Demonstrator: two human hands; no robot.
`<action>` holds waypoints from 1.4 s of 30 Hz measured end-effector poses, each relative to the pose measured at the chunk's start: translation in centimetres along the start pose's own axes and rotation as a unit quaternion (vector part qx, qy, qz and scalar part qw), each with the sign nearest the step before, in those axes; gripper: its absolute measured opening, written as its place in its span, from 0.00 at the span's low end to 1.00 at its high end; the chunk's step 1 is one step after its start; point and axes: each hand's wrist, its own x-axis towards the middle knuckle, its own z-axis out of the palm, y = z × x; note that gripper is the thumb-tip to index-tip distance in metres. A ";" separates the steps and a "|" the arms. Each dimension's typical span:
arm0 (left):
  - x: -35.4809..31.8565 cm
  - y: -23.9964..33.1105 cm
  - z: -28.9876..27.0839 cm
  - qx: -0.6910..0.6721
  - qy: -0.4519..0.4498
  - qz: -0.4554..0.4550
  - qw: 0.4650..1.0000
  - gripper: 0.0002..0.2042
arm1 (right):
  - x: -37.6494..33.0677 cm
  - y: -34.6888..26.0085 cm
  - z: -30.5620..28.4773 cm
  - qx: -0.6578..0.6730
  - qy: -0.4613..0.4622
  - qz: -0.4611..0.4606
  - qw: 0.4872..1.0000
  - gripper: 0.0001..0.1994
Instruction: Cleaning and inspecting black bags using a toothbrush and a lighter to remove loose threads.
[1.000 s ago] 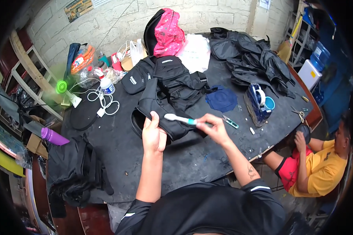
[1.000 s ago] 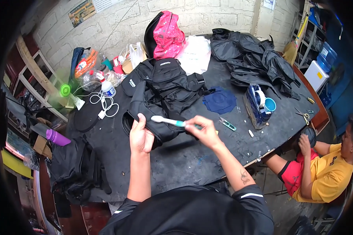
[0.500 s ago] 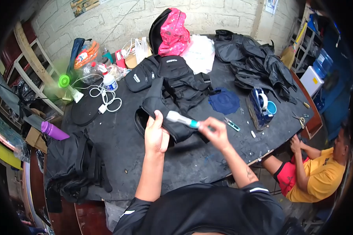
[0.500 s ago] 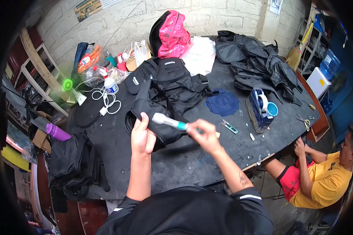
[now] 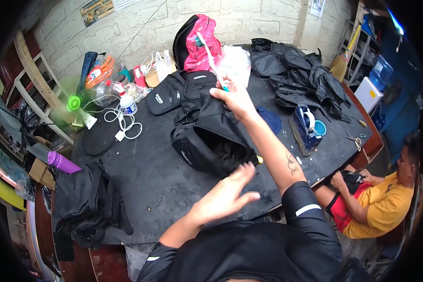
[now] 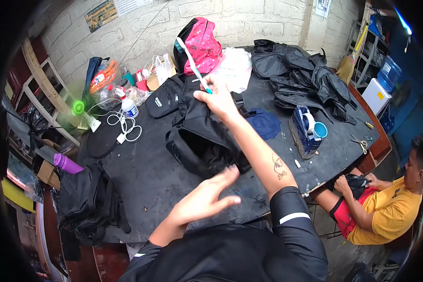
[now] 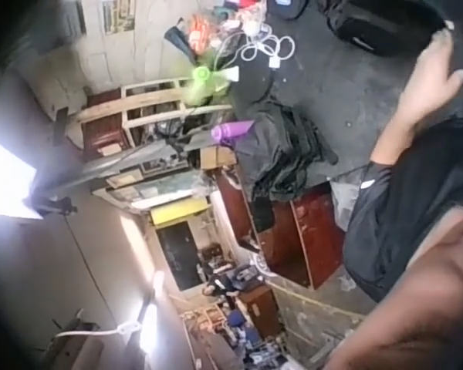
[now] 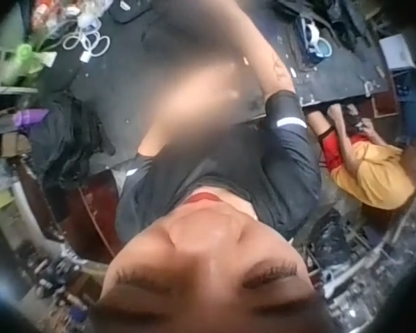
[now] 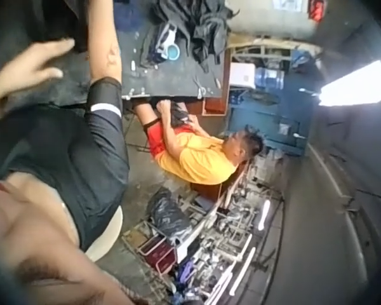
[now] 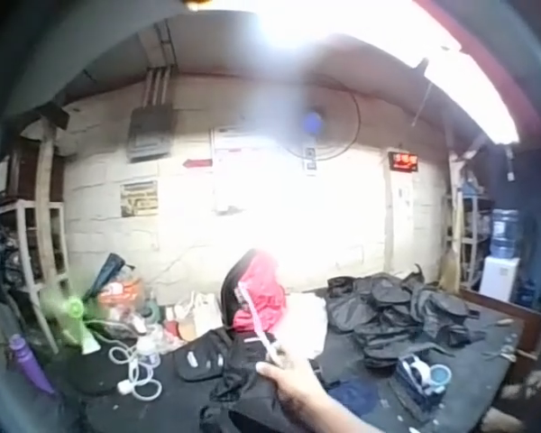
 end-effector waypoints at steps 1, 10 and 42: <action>-0.6 1.6 -1.4 -0.126 -0.036 -0.066 0.989 0.20 | 0.3 -1.1 -0.3 0.032 -0.050 -0.017 0.998 0.13; 1.7 1.0 -9.7 -0.114 0.200 0.021 0.973 0.19 | -0.5 -6.3 -1.4 0.136 -0.296 -0.042 0.944 0.16; 2.6 -8.6 -4.6 -0.271 0.311 -0.074 0.908 0.41 | -10.8 1.4 0.9 -0.143 0.019 -0.033 0.989 0.11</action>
